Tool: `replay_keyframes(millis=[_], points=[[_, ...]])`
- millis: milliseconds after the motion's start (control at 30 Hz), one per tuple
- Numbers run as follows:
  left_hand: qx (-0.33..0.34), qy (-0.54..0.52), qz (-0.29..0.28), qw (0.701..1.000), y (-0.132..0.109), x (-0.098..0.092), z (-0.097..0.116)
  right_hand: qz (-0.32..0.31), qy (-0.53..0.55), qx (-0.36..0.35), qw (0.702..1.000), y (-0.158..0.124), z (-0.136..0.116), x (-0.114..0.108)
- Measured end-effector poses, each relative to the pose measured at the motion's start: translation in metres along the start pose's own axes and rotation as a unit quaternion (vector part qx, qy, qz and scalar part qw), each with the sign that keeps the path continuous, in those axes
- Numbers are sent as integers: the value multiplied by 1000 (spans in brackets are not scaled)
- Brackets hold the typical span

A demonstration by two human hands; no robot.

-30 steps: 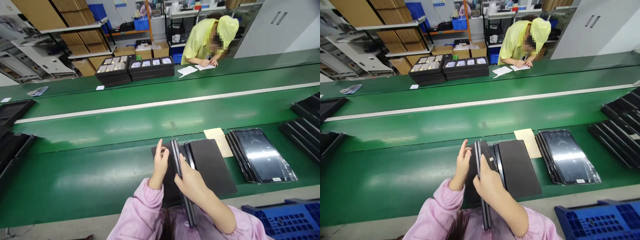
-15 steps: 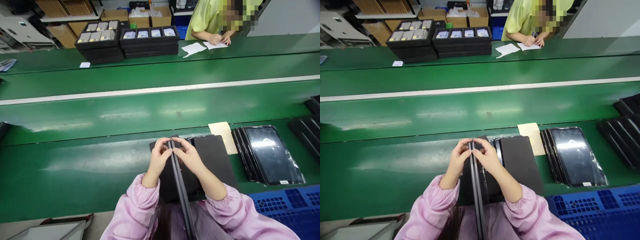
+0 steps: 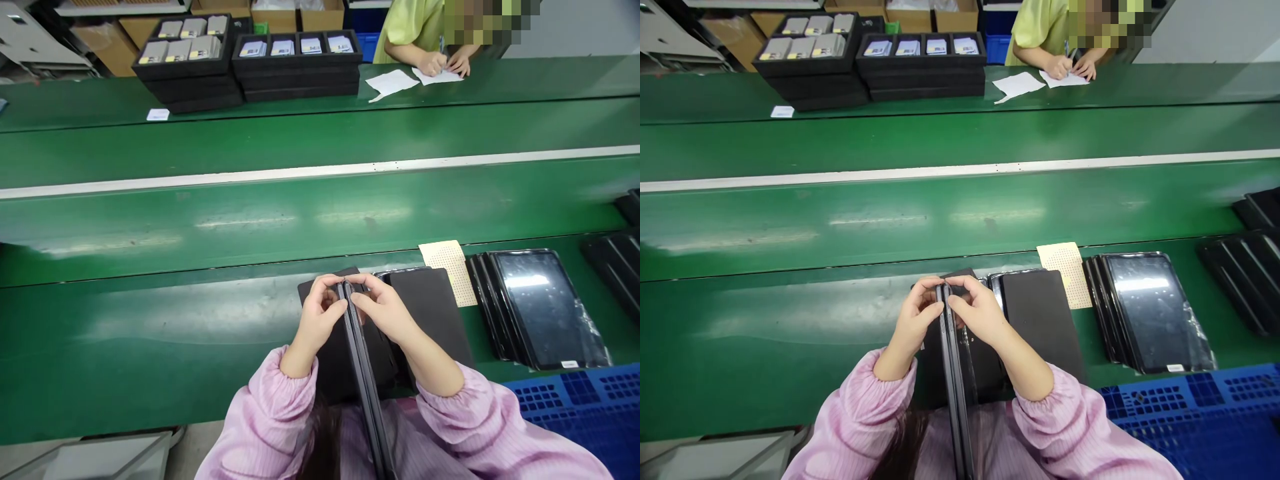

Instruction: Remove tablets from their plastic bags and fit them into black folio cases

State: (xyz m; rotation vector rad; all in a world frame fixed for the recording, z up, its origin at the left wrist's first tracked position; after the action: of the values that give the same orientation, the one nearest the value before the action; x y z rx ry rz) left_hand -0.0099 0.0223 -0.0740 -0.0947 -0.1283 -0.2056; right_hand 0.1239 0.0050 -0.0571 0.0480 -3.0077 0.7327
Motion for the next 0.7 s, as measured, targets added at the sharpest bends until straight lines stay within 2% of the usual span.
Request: replay_keyframes(millis=[167, 300, 367, 533, 700], points=[[-2, 1, -2, 1000, -1, 1, 0, 28, -87, -45, 995, -2, 1, 2], [-7, 3, 5, 1000, -1, 0, 0, 101, -197, -163, 961, -5, 2, 4], [-9, 1, 7, 1000, -2, 0, -1, 101, -215, -200, 950, -6, 3, 4], [-4, 5, 7, 1000, -2, 0, -1, 21, -183, -158, 970, -2, 1, -2], [7, 16, 4, 1000, -1, 0, 0, 19, -104, -84, 991, 2, -1, -2]])
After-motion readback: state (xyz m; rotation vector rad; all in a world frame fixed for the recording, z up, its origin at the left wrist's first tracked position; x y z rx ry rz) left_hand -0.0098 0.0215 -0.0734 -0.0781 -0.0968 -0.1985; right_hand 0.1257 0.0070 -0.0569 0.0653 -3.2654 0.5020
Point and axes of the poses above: each hand's wrist, its own y-axis towards the middle knuckle, its own x-axis out of the palm, z = x × y, the point moved 3 cm from there along y, towards the middle knuckle, and after that the axes turned 4 degrees about x, right-handed, at the moved point
